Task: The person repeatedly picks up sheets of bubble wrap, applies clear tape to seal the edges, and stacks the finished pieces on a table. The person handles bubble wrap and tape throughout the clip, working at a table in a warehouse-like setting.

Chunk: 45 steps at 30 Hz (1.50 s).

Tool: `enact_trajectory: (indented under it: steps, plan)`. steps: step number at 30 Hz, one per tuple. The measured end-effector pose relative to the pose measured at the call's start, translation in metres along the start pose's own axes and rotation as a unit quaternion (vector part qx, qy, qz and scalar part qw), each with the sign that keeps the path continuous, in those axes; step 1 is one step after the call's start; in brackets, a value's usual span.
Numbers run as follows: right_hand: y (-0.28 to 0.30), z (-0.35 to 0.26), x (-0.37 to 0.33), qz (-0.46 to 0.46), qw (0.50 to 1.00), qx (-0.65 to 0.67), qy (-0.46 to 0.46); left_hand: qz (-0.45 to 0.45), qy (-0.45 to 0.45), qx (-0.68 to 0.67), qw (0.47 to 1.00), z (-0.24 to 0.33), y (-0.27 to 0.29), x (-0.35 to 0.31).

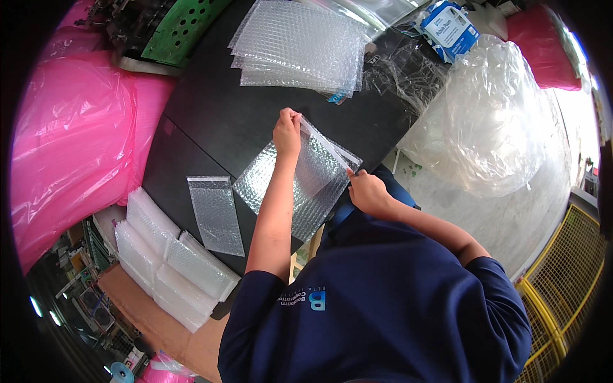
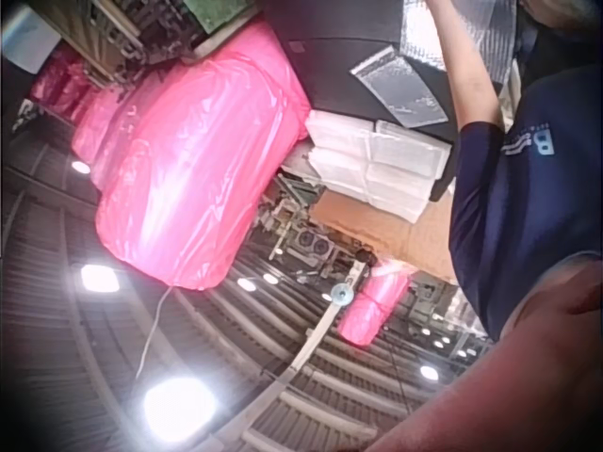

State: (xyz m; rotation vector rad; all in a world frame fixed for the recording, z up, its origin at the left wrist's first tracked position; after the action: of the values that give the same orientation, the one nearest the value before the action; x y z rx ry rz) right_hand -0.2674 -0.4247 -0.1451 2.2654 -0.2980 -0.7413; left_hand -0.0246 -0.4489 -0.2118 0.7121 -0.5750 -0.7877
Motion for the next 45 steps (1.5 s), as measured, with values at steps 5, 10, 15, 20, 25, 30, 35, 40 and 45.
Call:
enact_trajectory:
  steps: [5,10,15,20,25,30,35,40,45]
  plan:
    - [-0.011,0.006,0.004,-0.007,0.999,-0.002,-0.040,0.039,0.013,0.001,0.999,0.035,0.014,0.004]
    - [-0.010,0.009,-0.002,-0.030,0.999,0.008,-0.034,-0.320,-0.042,-0.127,0.938,0.066,0.004,-0.075]
    - [0.028,0.000,0.007,0.055,0.997,-0.062,0.000,-0.158,-0.006,-0.120,0.980,0.042,0.002,-0.070]
    - [0.090,0.020,0.078,0.114,0.972,-0.202,-0.018,-0.141,0.134,-0.184,0.964,0.037,-0.008,-0.056]
    - [0.073,0.031,0.106,0.224,0.913,-0.304,0.154,-0.148,0.112,-0.204,0.961,0.029,-0.014,-0.051]
    - [0.023,0.029,0.094,0.201,0.913,-0.245,0.255,-0.170,0.108,-0.161,0.966,0.038,-0.005,-0.045]
    - [0.021,0.033,0.097,0.193,0.921,-0.214,0.262,-0.150,0.105,-0.156,0.971,0.038,-0.002,-0.051]
    - [0.041,0.058,0.117,0.230,0.937,0.147,0.219,-0.169,0.129,-0.182,0.960,0.035,-0.007,-0.052]
    - [0.045,0.087,0.124,0.070,0.910,0.369,0.176,0.096,0.118,0.020,0.988,-0.012,0.072,-0.040]
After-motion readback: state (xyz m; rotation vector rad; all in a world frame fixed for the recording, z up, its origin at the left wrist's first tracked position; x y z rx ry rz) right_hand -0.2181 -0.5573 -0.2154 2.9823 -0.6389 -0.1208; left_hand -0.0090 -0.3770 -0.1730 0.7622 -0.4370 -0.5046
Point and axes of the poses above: each hand's wrist, its own x-axis towards the middle knuckle, its own y-axis out of the back of the hand, z = x × y, the point moved 3 cm from there along x, towards the middle knuckle, and after that the axes turned 8 degrees about y, right-handed, at the moved point
